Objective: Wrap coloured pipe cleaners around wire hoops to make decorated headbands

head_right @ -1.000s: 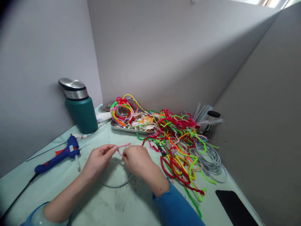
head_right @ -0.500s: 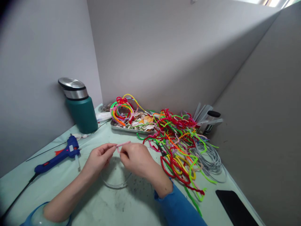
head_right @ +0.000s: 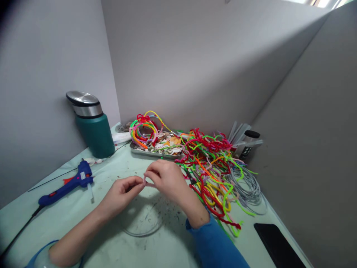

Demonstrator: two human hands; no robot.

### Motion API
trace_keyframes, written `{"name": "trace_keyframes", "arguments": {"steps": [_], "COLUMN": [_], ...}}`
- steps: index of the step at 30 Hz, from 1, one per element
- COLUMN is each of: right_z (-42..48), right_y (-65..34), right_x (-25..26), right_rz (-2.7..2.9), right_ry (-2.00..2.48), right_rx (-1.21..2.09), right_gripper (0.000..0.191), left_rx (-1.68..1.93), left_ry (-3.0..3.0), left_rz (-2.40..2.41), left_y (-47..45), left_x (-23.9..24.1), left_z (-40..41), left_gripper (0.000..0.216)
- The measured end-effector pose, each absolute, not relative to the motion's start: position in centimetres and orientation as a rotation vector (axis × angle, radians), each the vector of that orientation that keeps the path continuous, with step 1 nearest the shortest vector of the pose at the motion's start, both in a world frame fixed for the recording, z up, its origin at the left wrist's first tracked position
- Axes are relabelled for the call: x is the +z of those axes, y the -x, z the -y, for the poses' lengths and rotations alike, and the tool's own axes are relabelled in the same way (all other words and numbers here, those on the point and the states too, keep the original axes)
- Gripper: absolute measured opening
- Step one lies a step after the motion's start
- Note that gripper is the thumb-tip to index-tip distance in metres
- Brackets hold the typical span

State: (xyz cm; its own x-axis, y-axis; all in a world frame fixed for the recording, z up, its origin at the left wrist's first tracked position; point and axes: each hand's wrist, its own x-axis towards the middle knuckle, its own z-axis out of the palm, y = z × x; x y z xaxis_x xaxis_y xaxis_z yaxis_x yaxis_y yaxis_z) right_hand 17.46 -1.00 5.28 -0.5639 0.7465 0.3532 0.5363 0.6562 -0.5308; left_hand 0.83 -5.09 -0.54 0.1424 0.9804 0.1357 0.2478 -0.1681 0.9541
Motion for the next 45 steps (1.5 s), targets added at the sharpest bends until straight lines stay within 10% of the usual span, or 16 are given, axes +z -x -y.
{"name": "trace_keyframes", "arguments": {"steps": [19,45], "right_z": [-1.7,1.5], "right_y": [-18.8,-16.7], "right_x": [2.1,4.1], "right_rz": [2.275,2.434], "right_ry": [1.204,1.097], "right_rx": [1.245,0.582], "right_gripper": [0.029,0.016], "left_rx": [1.129,1.354], "left_ry": [-1.630,-1.072], "left_rz": [-1.259,-1.519], "left_y": [-1.1,-0.2], "left_x": [-0.4,-0.7], "left_z": [5.4,4.1], "left_gripper": [0.024,0.030]}}
